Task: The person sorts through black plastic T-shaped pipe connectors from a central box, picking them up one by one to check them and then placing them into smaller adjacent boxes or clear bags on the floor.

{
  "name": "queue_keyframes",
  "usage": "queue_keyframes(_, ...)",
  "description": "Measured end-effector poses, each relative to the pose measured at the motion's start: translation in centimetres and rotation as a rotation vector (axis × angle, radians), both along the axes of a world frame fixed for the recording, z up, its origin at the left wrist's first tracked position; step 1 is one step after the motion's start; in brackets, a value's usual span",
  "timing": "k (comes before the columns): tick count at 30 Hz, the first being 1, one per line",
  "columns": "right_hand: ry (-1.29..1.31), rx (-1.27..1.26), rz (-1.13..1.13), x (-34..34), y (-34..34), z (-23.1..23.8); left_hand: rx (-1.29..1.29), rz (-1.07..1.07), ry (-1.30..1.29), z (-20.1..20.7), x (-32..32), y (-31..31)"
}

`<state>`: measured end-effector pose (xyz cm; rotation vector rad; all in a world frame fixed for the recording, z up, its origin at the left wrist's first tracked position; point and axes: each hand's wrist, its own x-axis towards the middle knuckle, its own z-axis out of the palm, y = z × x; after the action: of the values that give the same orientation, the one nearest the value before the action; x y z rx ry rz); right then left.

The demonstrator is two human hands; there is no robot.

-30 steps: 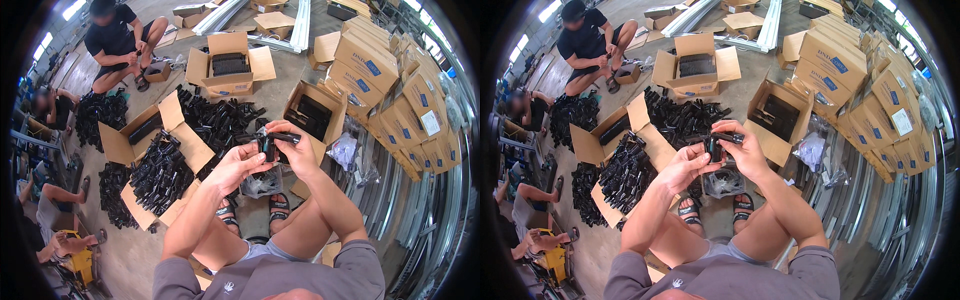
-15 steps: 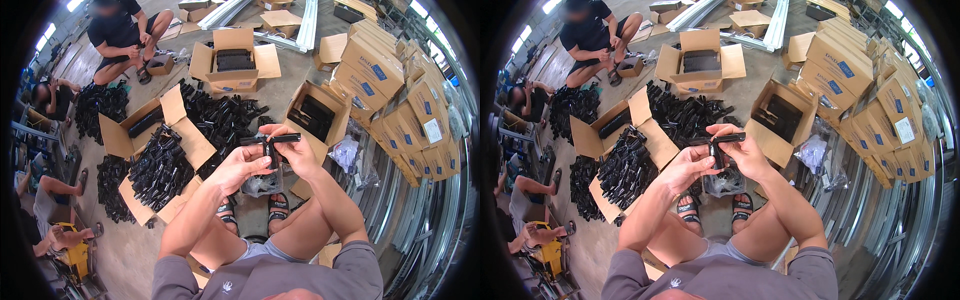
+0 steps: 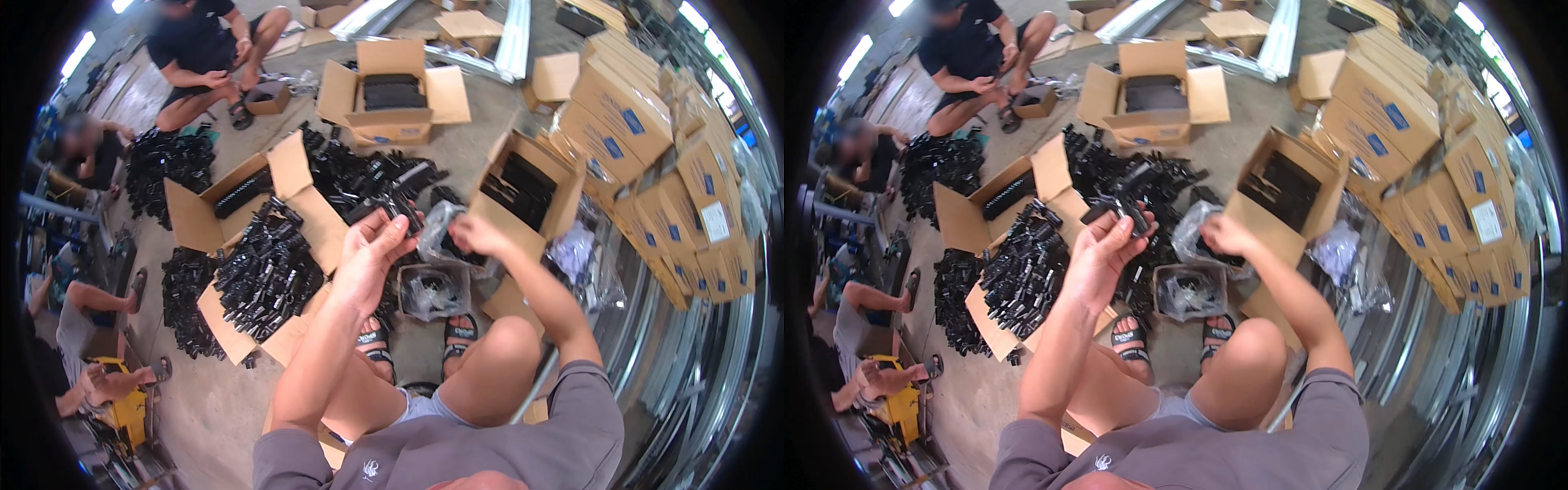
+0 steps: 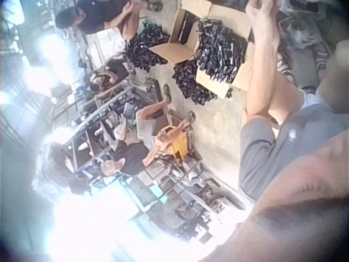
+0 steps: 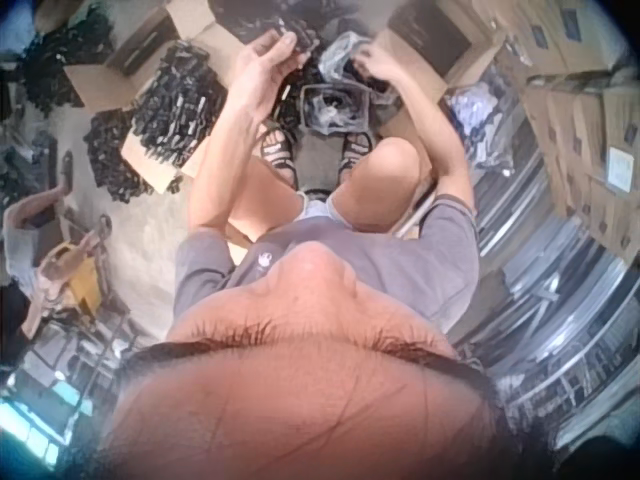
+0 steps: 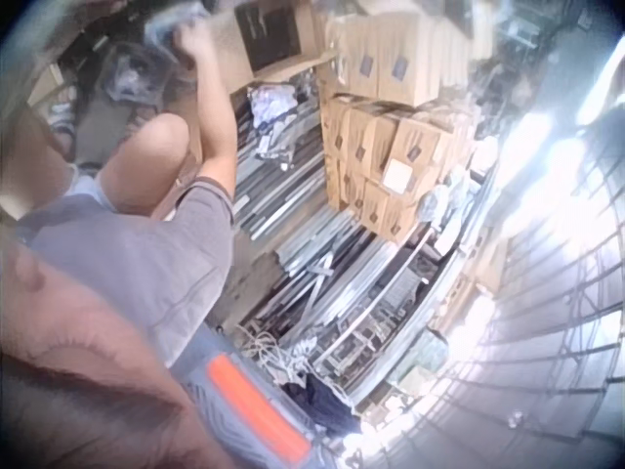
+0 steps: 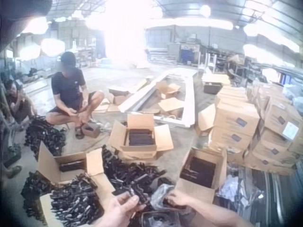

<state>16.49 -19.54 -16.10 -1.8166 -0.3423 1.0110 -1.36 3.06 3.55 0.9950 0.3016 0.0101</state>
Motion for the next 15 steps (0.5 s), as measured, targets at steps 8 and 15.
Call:
queue_keyframes(8, -0.605, -0.578, -0.087, -0.7, -1.4, -19.2, 0.067, 0.033, 0.082, -1.9, -0.1, 0.7)
queue_keyframes(15, -0.42, -0.675, -0.162, -1.4, -0.1, -19.5, 0.064, -0.014, 0.125, -2.5, -0.3, 1.7)
